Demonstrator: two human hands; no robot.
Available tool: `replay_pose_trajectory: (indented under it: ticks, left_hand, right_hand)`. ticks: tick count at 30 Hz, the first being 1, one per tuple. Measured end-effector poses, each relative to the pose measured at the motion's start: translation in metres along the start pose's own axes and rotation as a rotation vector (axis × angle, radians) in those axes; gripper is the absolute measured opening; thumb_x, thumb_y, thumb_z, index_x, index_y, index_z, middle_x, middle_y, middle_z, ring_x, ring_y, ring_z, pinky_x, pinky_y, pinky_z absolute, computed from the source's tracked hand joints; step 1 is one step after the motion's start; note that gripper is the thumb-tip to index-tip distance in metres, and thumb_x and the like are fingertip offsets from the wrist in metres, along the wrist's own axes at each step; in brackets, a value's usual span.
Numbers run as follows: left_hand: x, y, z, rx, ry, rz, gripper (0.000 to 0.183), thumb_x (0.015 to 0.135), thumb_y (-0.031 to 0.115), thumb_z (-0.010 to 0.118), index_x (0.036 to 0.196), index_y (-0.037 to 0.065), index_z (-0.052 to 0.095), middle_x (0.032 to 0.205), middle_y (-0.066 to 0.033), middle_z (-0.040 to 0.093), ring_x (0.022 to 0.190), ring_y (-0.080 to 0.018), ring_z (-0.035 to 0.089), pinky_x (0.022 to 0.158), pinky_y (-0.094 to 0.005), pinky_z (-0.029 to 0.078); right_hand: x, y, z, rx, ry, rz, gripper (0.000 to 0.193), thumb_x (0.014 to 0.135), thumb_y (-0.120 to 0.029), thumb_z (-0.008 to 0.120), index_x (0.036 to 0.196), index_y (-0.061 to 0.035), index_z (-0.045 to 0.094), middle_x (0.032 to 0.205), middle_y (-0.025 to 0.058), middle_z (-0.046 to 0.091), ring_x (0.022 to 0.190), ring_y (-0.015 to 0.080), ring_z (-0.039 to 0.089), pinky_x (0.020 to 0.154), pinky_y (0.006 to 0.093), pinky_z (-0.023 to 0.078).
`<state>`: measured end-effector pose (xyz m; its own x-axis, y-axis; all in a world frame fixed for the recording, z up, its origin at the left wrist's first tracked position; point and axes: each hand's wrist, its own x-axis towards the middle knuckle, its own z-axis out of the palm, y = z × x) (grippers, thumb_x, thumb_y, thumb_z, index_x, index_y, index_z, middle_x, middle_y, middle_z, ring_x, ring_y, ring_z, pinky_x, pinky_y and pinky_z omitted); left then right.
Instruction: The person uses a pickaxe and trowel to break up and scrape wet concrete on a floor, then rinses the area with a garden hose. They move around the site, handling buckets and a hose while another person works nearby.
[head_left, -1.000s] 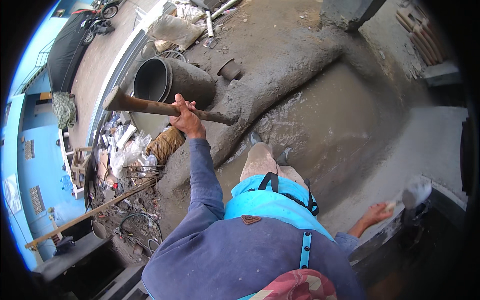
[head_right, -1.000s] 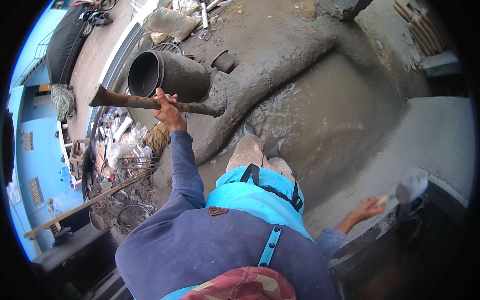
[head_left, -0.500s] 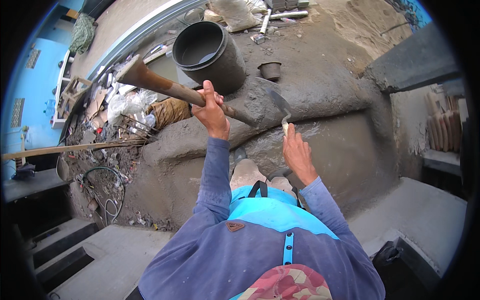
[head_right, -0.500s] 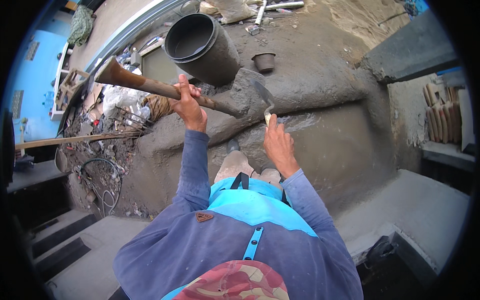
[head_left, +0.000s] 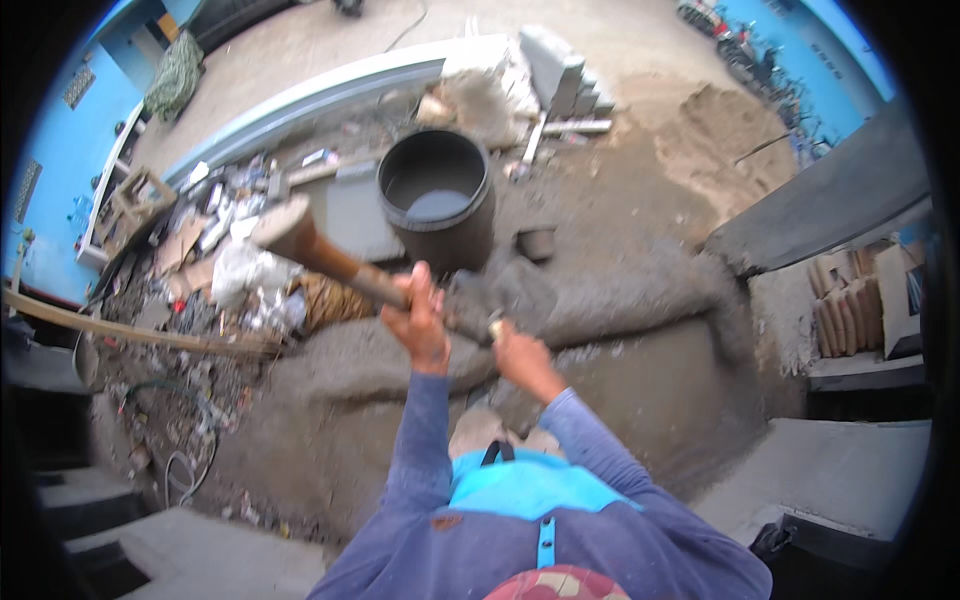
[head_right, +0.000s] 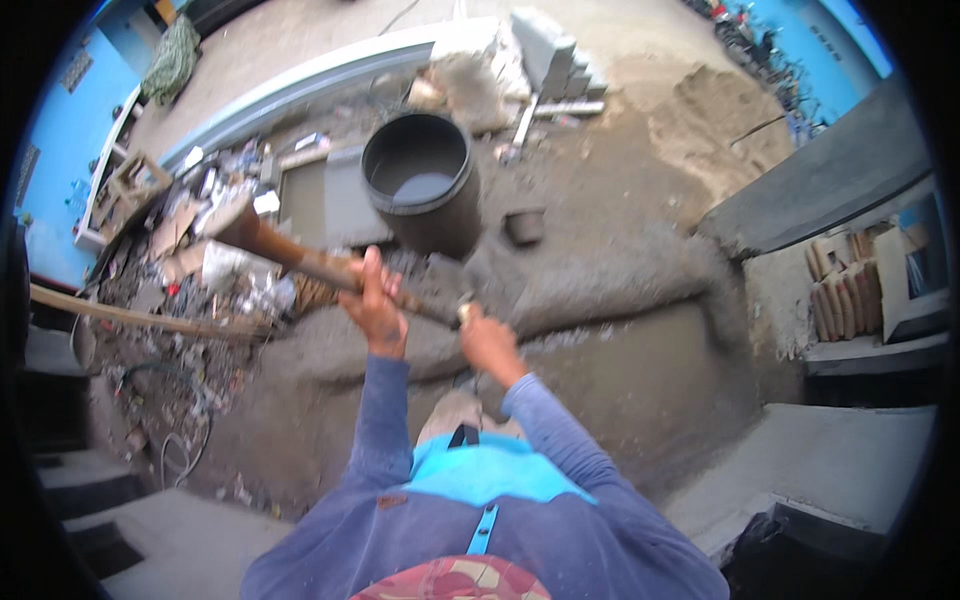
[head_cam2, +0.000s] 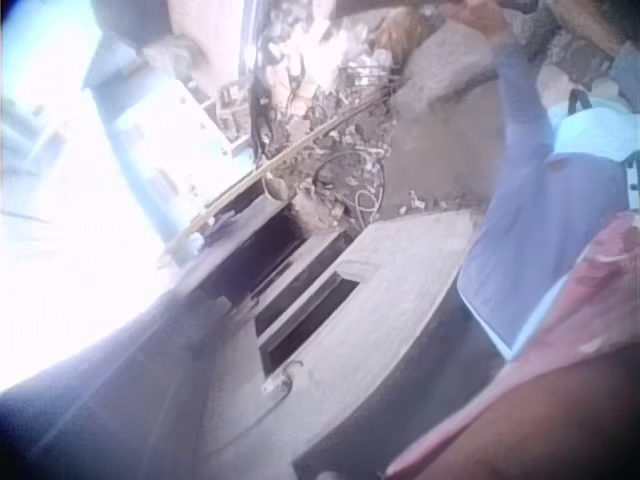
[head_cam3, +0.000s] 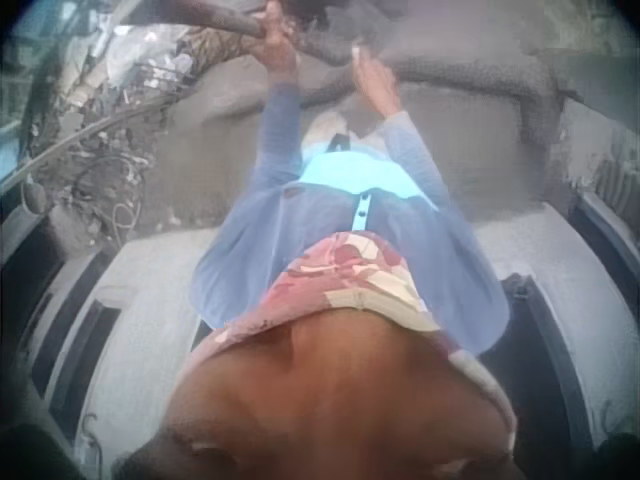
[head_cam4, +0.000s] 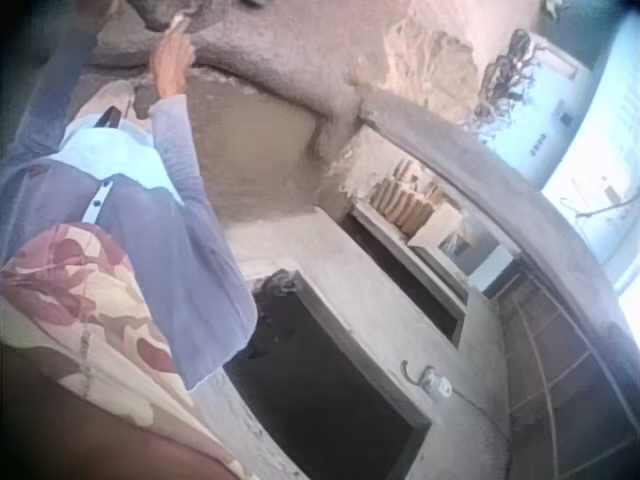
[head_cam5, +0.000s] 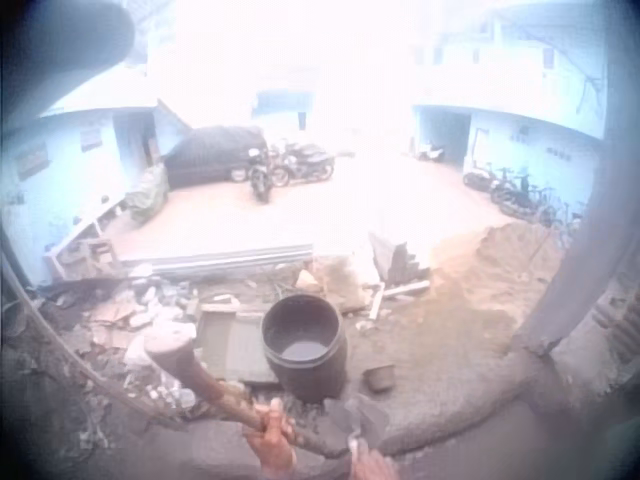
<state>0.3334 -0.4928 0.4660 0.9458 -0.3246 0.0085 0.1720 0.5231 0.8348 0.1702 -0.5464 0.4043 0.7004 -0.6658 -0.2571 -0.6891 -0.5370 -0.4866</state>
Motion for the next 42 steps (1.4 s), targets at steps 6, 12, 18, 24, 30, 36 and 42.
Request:
replay_pose_trajectory:
  ticks: [6,12,18,24,30,36,42]
  left_hand:
    - [0.004,0.038,-0.011,-0.058,0.137,0.085,0.032,0.097,0.019,0.065,0.072,0.014,0.047,0.06,0.0051,0.042,0.052,-0.0057,0.039,0.055,-0.0242,0.041]
    - [0.019,0.031,-0.032,-0.122,0.265,0.106,0.033,0.096,0.018,0.067,0.072,0.014,0.045,0.064,0.0053,0.043,0.055,-0.0041,0.039,0.05,-0.021,0.035]
    - [0.032,0.04,-0.062,-0.239,0.354,0.196,0.03,0.096,0.024,0.069,0.076,0.013,0.05,0.064,0.004,0.045,0.056,-0.0056,0.043,0.053,-0.0215,0.04]
    - [0.028,0.042,-0.066,-0.228,0.412,0.135,0.03,0.094,0.025,0.071,0.076,0.013,0.051,0.064,0.004,0.046,0.055,-0.0059,0.043,0.053,-0.0212,0.04]
    - [0.029,0.05,-0.084,-0.23,0.385,0.156,0.031,0.096,0.022,0.069,0.073,0.012,0.05,0.061,0.0034,0.045,0.054,-0.0062,0.042,0.054,-0.023,0.04]
    - [0.032,0.057,-0.101,-0.152,0.165,0.244,0.028,0.093,0.014,0.066,0.072,0.011,0.048,0.059,0.0032,0.044,0.051,-0.0075,0.04,0.053,-0.0249,0.039]
    - [0.048,0.07,-0.118,-0.12,-0.088,0.343,0.025,0.093,0.008,0.062,0.074,0.01,0.046,0.059,0.0014,0.041,0.05,-0.0086,0.038,0.051,-0.0265,0.038]
  right_hand:
    - [-0.019,0.0,-0.015,-0.131,0.169,0.027,0.045,0.097,-0.029,0.054,0.129,0.0012,0.045,0.087,0.0292,0.067,0.076,0.0495,0.067,0.066,0.0582,0.054]
    - [-0.023,0.003,-0.009,0.259,0.082,-0.2,0.042,0.097,-0.026,0.052,0.13,0.0003,0.046,0.094,0.0353,0.065,0.093,0.0548,0.061,0.082,0.0586,0.049]
    - [-0.021,0.008,0.004,0.021,0.16,-0.029,0.047,0.099,-0.027,0.051,0.138,-0.0014,0.047,0.1,0.0303,0.067,0.094,0.0477,0.064,0.078,0.0556,0.051]
    - [-0.026,-0.027,0.0,0.129,0.251,-0.295,0.05,0.097,-0.026,0.056,0.142,-0.0065,0.045,0.099,0.023,0.066,0.089,0.044,0.065,0.072,0.0522,0.052]
    - [-0.046,-0.048,0.018,-0.202,0.053,-0.332,0.056,0.097,-0.028,0.058,0.147,-0.0128,0.038,0.086,0.017,0.062,0.067,0.0434,0.066,0.059,0.0526,0.054]
    - [-0.027,-0.056,0.027,-0.154,0.04,-0.398,0.055,0.095,-0.029,0.06,0.144,-0.0155,0.04,0.091,0.0181,0.065,0.071,0.0437,0.067,0.061,0.0532,0.055]
    - [-0.01,-0.074,0.01,-0.167,0.112,-0.42,0.047,0.091,-0.026,0.063,0.134,-0.0144,0.047,0.091,0.0185,0.067,0.074,0.042,0.068,0.06,0.0536,0.053]
